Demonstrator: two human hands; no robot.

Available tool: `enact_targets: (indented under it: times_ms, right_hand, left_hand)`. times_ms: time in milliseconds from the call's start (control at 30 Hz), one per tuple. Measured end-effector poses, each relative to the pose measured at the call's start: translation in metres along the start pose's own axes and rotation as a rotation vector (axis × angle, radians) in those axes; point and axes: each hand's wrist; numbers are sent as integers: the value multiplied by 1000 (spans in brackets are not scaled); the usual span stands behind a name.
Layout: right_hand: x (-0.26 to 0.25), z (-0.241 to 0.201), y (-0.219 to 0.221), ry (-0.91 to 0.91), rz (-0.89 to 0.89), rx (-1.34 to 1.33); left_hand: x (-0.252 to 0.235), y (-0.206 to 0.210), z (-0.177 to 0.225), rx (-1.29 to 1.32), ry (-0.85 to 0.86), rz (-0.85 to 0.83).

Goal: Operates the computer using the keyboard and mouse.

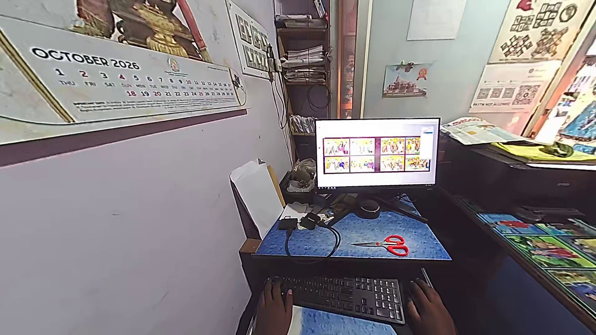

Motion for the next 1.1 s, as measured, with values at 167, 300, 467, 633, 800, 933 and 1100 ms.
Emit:
enact_targets:
  times_ms: [167, 300, 467, 633, 800, 933, 1100]
  right_hand:
    - [1, -2, -2, -4, 4, -10]
    - [0, -4, -4, -11, -12, -6]
    - [1, -6, -5, -19, -13, -25]
    - [1, -8, -6, -8, -12, -18]
    - [2, -9, -6, 13, -2, -7]
    - [2, -6, -3, 1, 9, -16]
    - [2, 1, 3, -33, 30, 1]
  left_hand:
    - [1, 5, -1, -7, 1, 26]
    - [0, 3, -1, -12, -1, 5]
    - [1, 0, 1, -15, 11, 11]
    - [1, 0, 0, -22, 3, -10]
    - [1, 2, 0, -31, 8, 5]
    - [1, 5, -1, -36, 14, 8]
    - [1, 6, -1, -50, 11, 21]
Point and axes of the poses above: each hand's wrist, its own x-axis away from the middle knuckle, its own y-axis out of the palm, z = x × y, and after that the axes turned 12 degrees about -x, right-handed
